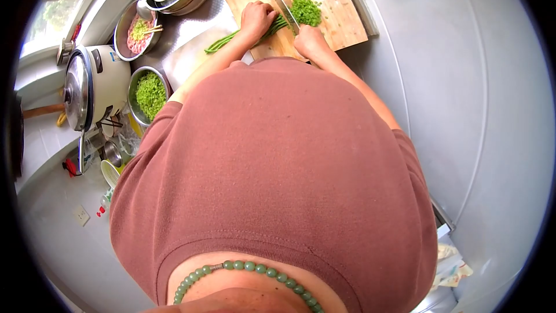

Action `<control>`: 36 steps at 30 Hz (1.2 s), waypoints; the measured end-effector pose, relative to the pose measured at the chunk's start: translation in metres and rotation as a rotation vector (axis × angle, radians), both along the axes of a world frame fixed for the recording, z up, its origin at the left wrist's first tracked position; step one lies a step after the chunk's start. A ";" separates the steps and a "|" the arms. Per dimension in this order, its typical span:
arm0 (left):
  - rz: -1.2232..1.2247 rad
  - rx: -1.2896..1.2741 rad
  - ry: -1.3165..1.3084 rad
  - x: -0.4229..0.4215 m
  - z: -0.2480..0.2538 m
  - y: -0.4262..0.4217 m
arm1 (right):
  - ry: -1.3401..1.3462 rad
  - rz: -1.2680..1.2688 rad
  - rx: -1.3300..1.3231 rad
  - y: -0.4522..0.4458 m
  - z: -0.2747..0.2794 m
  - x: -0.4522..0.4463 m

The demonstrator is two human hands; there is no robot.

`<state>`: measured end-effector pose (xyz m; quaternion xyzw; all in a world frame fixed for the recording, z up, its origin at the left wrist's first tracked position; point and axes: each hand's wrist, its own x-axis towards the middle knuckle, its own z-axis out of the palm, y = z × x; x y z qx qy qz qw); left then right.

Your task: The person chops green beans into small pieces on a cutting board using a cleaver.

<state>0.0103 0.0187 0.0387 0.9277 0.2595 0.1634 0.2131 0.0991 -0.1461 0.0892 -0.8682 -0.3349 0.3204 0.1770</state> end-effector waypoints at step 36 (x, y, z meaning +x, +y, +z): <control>-0.278 -0.133 -0.238 -0.020 -0.020 -0.012 | -0.092 0.055 -0.028 0.003 0.004 -0.003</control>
